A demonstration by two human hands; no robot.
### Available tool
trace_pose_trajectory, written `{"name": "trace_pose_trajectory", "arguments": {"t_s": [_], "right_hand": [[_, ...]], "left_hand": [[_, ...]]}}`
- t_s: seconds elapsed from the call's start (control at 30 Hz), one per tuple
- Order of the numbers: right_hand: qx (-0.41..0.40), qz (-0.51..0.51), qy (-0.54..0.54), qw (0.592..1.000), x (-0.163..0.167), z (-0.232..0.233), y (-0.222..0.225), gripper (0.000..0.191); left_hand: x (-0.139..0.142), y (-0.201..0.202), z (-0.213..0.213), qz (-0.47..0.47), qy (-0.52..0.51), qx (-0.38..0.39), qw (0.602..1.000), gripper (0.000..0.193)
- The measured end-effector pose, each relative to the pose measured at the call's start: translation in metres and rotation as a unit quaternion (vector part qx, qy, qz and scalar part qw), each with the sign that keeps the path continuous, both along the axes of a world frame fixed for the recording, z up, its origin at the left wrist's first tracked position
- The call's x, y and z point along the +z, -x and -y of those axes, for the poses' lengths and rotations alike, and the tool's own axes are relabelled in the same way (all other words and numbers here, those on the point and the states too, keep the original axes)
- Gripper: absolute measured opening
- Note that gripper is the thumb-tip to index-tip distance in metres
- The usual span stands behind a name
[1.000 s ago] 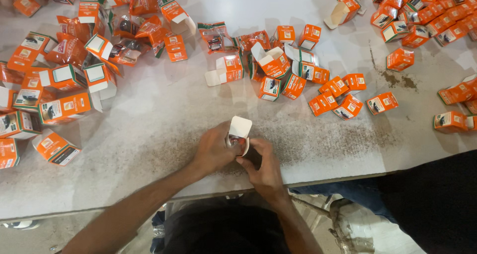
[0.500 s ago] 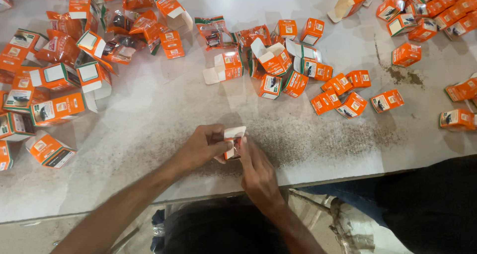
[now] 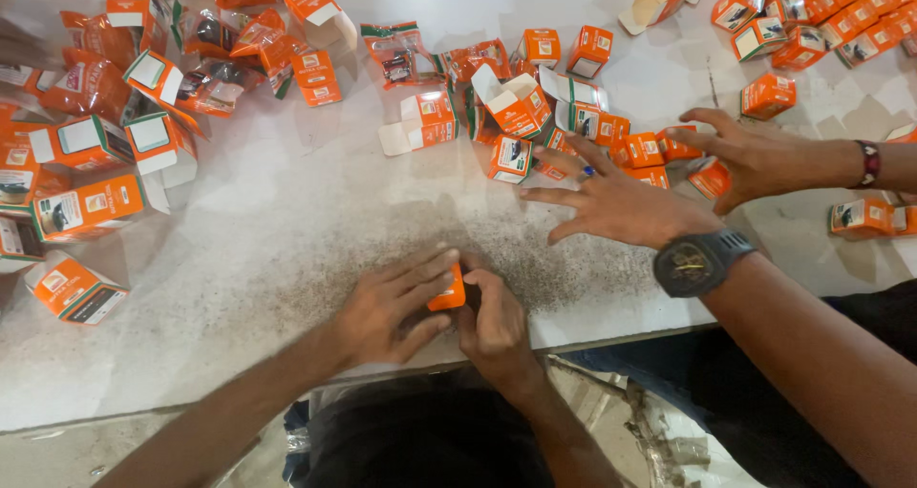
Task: The person folds small orange cardboard boxes on a table covered with many similar boxes and plastic-wrapped items. They pick up flat or open boxes, press the flaps and sides to shape them, and set the folded boxes back on the table, repeating the process one box at a time.
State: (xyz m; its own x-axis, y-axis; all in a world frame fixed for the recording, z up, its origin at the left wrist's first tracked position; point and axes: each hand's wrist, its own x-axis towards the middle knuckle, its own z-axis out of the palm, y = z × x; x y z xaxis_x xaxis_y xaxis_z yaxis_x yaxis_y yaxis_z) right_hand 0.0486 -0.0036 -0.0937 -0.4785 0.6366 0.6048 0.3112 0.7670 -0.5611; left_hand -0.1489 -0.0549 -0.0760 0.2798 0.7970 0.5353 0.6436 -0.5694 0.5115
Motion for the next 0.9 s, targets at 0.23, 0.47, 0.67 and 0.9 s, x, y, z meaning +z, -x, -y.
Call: {"name": "trace_pose_trajectory", "arguments": {"t_s": [0.23, 0.47, 0.67, 0.9], "right_hand": [[-0.021, 0.007, 0.011, 1.000, -0.021, 0.000, -0.007, 0.045], [0.005, 0.004, 0.040, 0.999, -0.017, -0.001, -0.005, 0.048], [0.061, 0.000, 0.015, 0.998, 0.005, -0.002, 0.000, 0.067], [-0.197, 0.149, -0.043, 0.968, 0.022, -0.043, -0.009, 0.066]], "left_hand": [[-0.006, -0.005, -0.001, -0.036, -0.019, 0.033, 0.999, 0.037], [0.000, 0.005, 0.001, -0.085, -0.019, -0.024, 0.996, 0.042], [0.008, 0.008, 0.003, -0.117, -0.007, -0.032, 0.993, 0.043], [-0.003, 0.039, -0.077, -0.038, -0.064, 0.159, 0.984, 0.048]]}}
